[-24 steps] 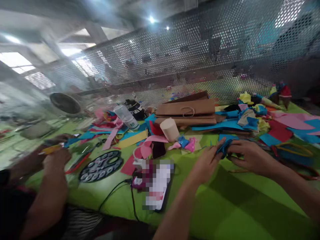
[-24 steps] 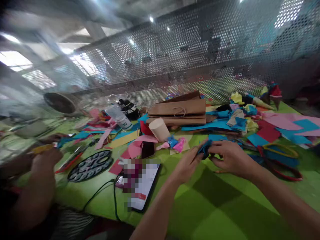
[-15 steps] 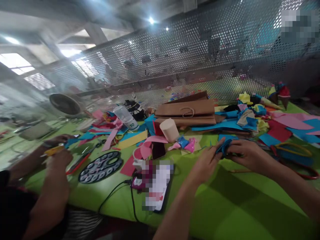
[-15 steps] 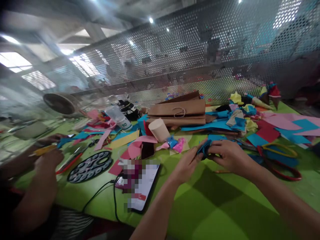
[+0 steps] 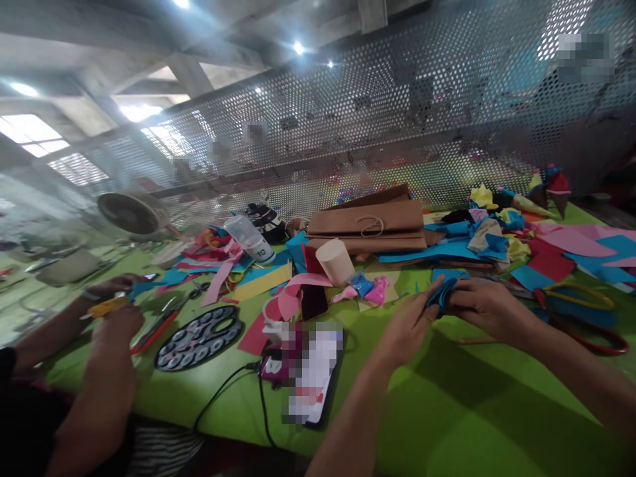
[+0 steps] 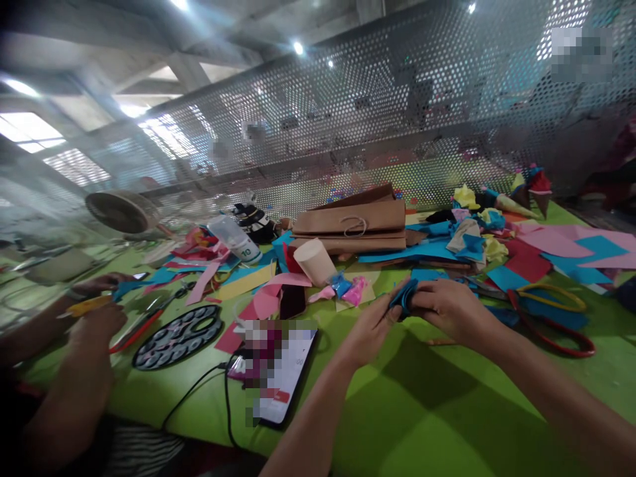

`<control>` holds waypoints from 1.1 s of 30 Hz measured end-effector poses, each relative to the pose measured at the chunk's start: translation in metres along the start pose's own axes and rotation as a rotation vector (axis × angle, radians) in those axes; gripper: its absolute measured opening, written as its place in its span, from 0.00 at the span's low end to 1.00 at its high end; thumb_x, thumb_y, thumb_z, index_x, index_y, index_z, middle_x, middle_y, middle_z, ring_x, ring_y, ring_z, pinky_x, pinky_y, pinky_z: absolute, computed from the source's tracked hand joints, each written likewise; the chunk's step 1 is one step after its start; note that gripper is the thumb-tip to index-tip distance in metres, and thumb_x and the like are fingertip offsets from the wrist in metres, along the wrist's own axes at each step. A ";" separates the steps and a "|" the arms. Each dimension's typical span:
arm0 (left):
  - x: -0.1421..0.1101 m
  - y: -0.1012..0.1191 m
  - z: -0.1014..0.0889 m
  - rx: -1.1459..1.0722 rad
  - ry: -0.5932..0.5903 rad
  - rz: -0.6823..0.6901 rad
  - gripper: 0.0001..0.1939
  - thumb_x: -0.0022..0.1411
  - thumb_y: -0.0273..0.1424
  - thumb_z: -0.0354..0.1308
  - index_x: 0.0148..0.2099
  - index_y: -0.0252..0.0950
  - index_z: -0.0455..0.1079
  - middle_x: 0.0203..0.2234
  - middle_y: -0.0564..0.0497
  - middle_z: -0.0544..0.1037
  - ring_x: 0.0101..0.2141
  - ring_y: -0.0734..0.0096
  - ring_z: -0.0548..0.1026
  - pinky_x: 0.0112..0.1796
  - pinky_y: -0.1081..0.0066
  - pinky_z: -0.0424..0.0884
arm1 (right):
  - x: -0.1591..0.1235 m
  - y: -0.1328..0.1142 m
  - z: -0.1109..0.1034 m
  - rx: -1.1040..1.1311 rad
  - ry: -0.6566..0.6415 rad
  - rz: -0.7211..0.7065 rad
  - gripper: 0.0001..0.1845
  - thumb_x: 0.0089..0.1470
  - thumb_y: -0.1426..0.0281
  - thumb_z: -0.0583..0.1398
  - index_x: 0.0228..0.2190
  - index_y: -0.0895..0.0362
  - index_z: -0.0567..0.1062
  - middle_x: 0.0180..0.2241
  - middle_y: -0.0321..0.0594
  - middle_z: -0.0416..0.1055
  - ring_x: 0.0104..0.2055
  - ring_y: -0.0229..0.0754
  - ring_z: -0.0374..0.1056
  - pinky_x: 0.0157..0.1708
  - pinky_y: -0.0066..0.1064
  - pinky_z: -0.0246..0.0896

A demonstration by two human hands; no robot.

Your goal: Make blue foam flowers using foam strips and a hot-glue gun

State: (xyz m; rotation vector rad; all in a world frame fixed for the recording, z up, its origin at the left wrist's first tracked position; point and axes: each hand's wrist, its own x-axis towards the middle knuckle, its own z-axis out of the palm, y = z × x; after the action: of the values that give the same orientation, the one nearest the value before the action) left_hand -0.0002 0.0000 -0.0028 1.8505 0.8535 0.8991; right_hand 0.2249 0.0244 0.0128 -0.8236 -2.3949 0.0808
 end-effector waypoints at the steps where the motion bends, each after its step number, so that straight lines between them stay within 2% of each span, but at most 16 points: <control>1: 0.000 0.000 0.000 0.004 0.004 -0.010 0.31 0.76 0.45 0.47 0.76 0.43 0.54 0.62 0.43 0.74 0.62 0.52 0.71 0.68 0.51 0.58 | -0.001 0.000 0.001 0.001 -0.003 0.010 0.12 0.59 0.77 0.61 0.34 0.51 0.83 0.36 0.41 0.82 0.37 0.46 0.78 0.35 0.32 0.65; 6: -0.001 -0.001 -0.001 -0.004 0.023 -0.021 0.32 0.76 0.45 0.47 0.77 0.44 0.53 0.65 0.43 0.72 0.66 0.50 0.67 0.69 0.50 0.58 | -0.004 -0.001 0.001 0.103 0.010 0.107 0.06 0.62 0.69 0.63 0.38 0.51 0.83 0.37 0.41 0.81 0.37 0.46 0.77 0.35 0.32 0.66; 9: -0.001 -0.002 -0.001 -0.005 0.027 -0.017 0.33 0.76 0.46 0.47 0.77 0.45 0.52 0.64 0.42 0.72 0.66 0.49 0.66 0.69 0.48 0.57 | -0.004 -0.004 0.000 0.184 0.035 0.140 0.08 0.64 0.65 0.62 0.39 0.52 0.83 0.35 0.41 0.80 0.37 0.45 0.77 0.35 0.32 0.67; 16: -0.001 -0.001 -0.001 0.022 0.025 -0.039 0.34 0.76 0.47 0.47 0.77 0.46 0.50 0.63 0.43 0.73 0.65 0.51 0.68 0.69 0.48 0.56 | -0.001 -0.009 0.000 0.201 0.044 0.134 0.11 0.65 0.68 0.59 0.35 0.52 0.82 0.34 0.41 0.81 0.36 0.44 0.77 0.35 0.32 0.67; 26: -0.002 0.003 -0.002 0.059 -0.009 -0.051 0.34 0.75 0.48 0.48 0.77 0.46 0.50 0.61 0.42 0.74 0.64 0.50 0.68 0.68 0.48 0.57 | 0.001 -0.016 0.002 0.112 0.037 0.185 0.09 0.62 0.70 0.60 0.30 0.53 0.77 0.30 0.41 0.78 0.32 0.44 0.75 0.31 0.31 0.64; 33: -0.002 0.005 -0.002 0.095 -0.020 -0.038 0.35 0.75 0.46 0.49 0.78 0.44 0.50 0.62 0.40 0.73 0.65 0.50 0.66 0.68 0.50 0.58 | -0.004 -0.015 0.009 0.066 0.054 0.197 0.06 0.59 0.72 0.61 0.30 0.53 0.77 0.30 0.39 0.77 0.31 0.44 0.74 0.30 0.31 0.62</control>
State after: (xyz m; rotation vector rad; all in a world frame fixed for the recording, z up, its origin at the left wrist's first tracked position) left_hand -0.0020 -0.0029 0.0018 1.9148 0.9302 0.8281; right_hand 0.2142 0.0108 0.0071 -1.0149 -2.2430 0.2125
